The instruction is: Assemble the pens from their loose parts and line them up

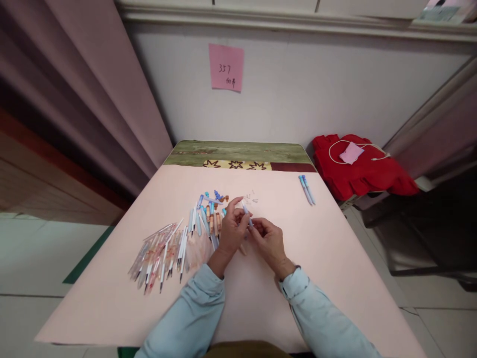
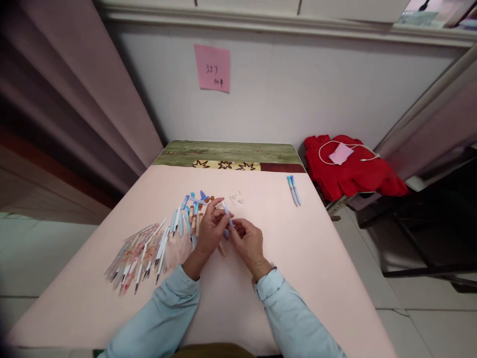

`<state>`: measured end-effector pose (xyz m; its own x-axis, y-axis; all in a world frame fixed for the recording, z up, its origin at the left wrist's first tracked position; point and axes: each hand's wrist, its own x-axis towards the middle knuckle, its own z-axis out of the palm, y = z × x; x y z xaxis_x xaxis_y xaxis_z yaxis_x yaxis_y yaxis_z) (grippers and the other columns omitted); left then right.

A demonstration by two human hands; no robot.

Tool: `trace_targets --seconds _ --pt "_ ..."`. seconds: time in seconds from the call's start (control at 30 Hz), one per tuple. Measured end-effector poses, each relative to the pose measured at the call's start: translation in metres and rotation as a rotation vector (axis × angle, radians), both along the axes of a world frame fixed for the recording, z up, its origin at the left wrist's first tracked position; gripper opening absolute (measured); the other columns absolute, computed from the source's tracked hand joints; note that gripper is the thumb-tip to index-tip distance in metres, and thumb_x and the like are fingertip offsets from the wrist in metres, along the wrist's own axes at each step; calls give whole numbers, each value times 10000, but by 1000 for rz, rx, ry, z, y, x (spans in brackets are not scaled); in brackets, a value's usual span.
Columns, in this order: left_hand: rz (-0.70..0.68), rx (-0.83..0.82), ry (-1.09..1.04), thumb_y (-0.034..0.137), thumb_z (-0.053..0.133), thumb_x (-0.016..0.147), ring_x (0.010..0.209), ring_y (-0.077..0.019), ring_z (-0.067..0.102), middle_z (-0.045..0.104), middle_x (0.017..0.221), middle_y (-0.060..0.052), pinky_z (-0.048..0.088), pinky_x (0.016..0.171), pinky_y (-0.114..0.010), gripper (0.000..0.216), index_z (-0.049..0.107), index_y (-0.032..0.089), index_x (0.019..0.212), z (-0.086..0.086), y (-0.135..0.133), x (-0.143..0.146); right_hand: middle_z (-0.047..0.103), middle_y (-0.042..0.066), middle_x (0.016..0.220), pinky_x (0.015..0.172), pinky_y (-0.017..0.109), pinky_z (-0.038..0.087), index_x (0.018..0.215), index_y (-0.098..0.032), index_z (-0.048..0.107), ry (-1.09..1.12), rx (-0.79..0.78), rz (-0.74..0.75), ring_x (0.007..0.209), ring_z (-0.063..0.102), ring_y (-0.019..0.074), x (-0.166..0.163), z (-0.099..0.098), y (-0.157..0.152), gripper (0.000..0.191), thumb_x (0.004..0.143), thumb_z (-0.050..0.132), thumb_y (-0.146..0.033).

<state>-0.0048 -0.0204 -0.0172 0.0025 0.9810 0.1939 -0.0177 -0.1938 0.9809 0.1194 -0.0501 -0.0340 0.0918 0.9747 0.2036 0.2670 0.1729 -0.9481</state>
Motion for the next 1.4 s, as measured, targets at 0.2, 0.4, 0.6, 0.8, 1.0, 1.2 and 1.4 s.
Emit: trace_targets --seconds 0.2,0.4,0.6,0.8,1.0,1.2,1.4 --pt "23 -10 -13 266 623 842 679 -144 600 607 723 25 454 641 -244 523 469 214 1339 1 -1 0 708 18 732 562 234 478 943 -190 723 7 -2 -2 575 587 130 -1 1 0 239 845 635 -388" --pt "51 19 6 231 606 842 685 -139 600 608 726 24 456 650 -245 577 414 195 1385 6 -2 2 677 6 681 548 232 458 977 -186 724 23 -19 2 561 569 129 -1 2 -1 274 845 639 -411" --pt "46 31 23 237 601 842 685 -136 599 621 742 20 467 674 -252 485 481 202 1310 2 -1 1 689 9 704 576 235 483 985 -188 724 24 -12 13 577 586 128 -1 -1 -1 257 852 643 -393" --pt "32 -19 -2 253 619 829 687 -146 617 596 688 39 459 638 -243 478 480 193 1282 1 3 0 730 35 793 619 254 527 995 -187 720 63 -3 25 624 630 143 -3 -2 -1 249 853 645 -377" --pt "22 -85 -85 248 647 792 661 -143 626 623 689 39 472 623 -243 466 484 192 1225 3 5 0 739 36 826 639 262 535 1010 -198 722 87 -10 45 662 648 157 -2 -1 0 237 856 642 -358" --pt "101 -204 -279 310 693 756 546 -116 583 699 778 -16 468 560 -246 525 474 175 1214 4 14 -10 716 40 784 646 269 537 1022 -195 733 143 -47 61 682 655 167 0 2 0 306 903 581 -433" --pt "115 -227 -362 323 688 768 533 -111 579 714 807 -38 470 553 -251 530 462 167 1221 4 14 -10 671 36 731 601 248 512 942 -175 733 236 -104 18 610 612 135 1 4 1 400 944 486 -489"
